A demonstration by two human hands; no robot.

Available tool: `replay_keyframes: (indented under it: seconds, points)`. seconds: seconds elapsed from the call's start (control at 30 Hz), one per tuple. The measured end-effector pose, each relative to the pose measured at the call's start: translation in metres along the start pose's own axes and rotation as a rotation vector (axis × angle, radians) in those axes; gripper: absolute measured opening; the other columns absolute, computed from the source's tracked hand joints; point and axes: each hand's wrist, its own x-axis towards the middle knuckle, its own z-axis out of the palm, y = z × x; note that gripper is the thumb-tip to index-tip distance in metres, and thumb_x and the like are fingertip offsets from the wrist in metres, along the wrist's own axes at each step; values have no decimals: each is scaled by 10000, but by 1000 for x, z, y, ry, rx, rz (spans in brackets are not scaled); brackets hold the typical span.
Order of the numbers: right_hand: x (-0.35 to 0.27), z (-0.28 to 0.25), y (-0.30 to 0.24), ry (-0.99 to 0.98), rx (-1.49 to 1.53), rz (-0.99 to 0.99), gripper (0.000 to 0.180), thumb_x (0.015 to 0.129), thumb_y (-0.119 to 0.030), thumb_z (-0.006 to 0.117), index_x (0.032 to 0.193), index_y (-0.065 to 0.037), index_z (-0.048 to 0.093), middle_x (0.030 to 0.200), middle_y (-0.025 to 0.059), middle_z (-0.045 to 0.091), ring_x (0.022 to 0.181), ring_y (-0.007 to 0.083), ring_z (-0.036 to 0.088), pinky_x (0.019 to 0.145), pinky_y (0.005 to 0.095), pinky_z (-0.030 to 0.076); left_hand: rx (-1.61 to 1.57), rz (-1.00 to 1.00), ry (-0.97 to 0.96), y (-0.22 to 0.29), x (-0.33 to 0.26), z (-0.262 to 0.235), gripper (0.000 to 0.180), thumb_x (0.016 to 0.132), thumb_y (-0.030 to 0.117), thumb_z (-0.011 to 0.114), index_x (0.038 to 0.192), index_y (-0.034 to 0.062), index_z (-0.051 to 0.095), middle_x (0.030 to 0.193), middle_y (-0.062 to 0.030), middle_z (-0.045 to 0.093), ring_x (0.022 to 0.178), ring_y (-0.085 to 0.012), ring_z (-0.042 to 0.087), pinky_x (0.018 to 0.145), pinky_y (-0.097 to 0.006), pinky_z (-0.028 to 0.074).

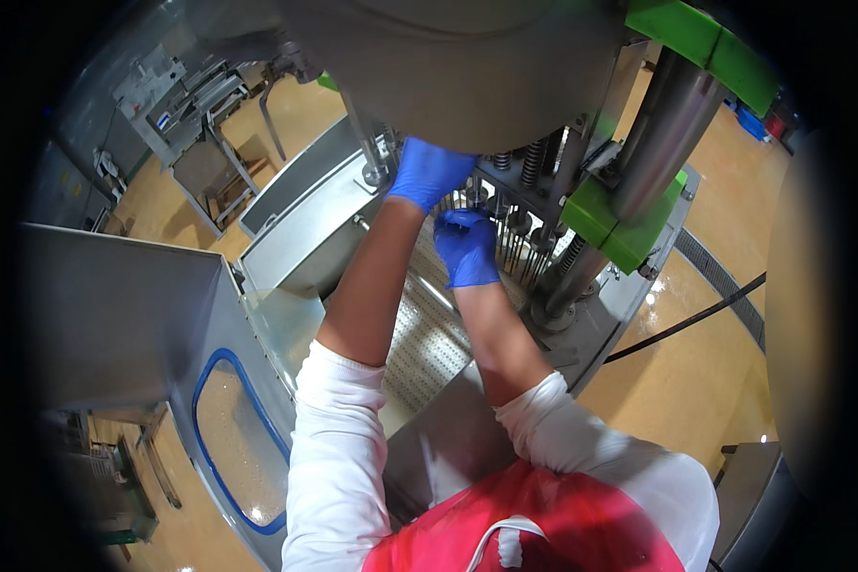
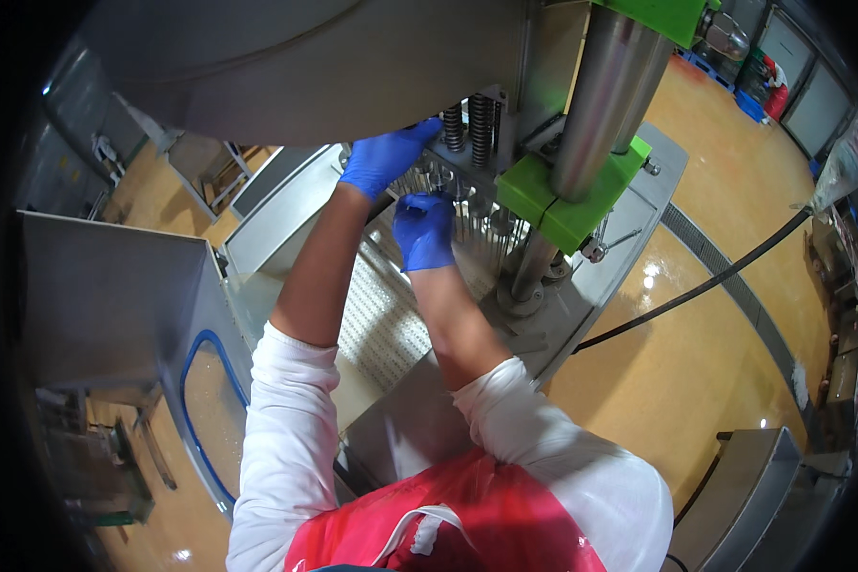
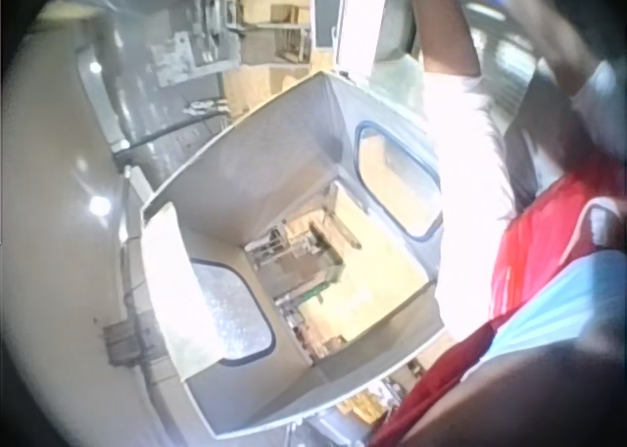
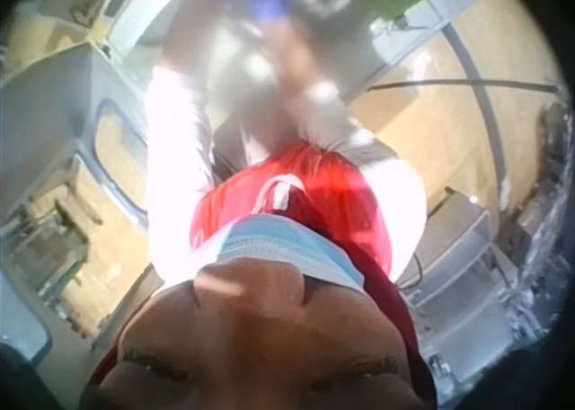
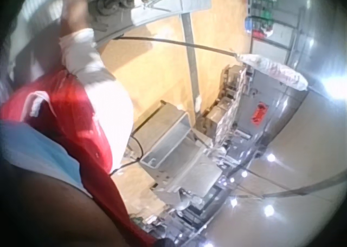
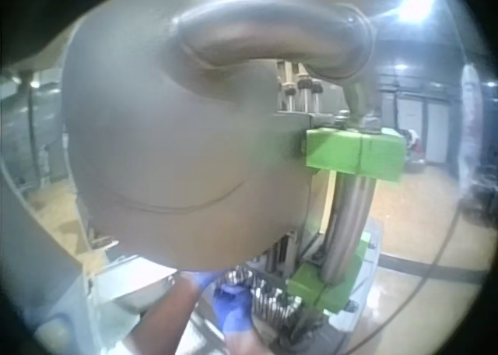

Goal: The person repeatedly inserts cylindrical metal components into a vertical rack of springs and rods, then removes them and places them on a perforated tray. The process is repeated multiple times with the same set of parts.

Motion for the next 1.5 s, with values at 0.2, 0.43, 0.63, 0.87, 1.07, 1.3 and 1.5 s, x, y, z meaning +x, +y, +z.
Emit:
replay_keyframes:
  seconds: [0.2, 0.43, 0.63, 0.87, 1.07, 1.3, 1.5]
  points:
    - [-84, 23, -3, 77, -164, -94, 645, 786, 54, 612, 1360, -233, 536, 1205, 7, 532, 918, 140, 583, 828, 302, 504, -487, -431, 358, 24, -36, 1, 235, 848, 199, 764, 952, -10, 737, 839, -156, 747, 756, -266, 733, 709, -350, 562]
    - [-218, -2, -136, -1162, -2168, -305, 375, 867, -134, 651, 1236, -71, 642, 1160, 84, 661, 1117, 304, 600, 932, 437, 495, -317, -510, 59, -13, -127, 76, 355, 819, 200, 771, 1113, 8, 713, 894, -201, 741, 860, -326, 733, 794, -399, 559]
    - [-274, -27, -211, -766, -2756, -358, 413, 815, -137, 718, 1216, -86, 634, 1167, 114, 601, 1110, 352, 576, 933, 478, 503, -217, -696, -12, 4, -119, 93, 282, 831, 287, 762, 1021, 80, 735, 865, -203, 717, 839, -414, 685, 757, -485, 539]
    - [-267, -12, -209, -884, -2721, -402, 315, 800, -65, 710, 1095, -51, 600, 1017, 135, 614, 1000, 373, 584, 923, 483, 464, -321, -716, -25, -1, -125, 92, 256, 846, 317, 761, 976, 97, 745, 782, -194, 698, 752, -402, 669, 709, -451, 532]
    - [-264, -8, -204, -857, -3013, -267, 264, 935, -171, 630, 1152, -46, 545, 844, 117, 647, 812, 363, 676, 675, 472, 557, -432, -686, -5, 4, -129, 96, 245, 848, 305, 762, 1007, 118, 753, 826, -172, 716, 739, -360, 684, 701, -411, 545]
    - [-203, 113, -72, -773, -2084, -1421, 192, 970, -112, 610, 1136, -17, 593, 870, 211, 695, 741, 392, 711, 607, 448, 564, -537, -730, 21, -17, -137, 101, 243, 871, 303, 757, 1017, 109, 764, 835, -157, 733, 745, -335, 701, 700, -400, 551]
    - [-137, 31, -96, -379, -2911, -1007, 135, 980, -145, 561, 919, -37, 615, 712, 244, 663, 666, 390, 705, 560, 491, 563, -218, -595, -94, -6, -145, 104, 233, 866, 276, 765, 1003, 87, 760, 816, -171, 719, 717, -321, 691, 688, -392, 537]
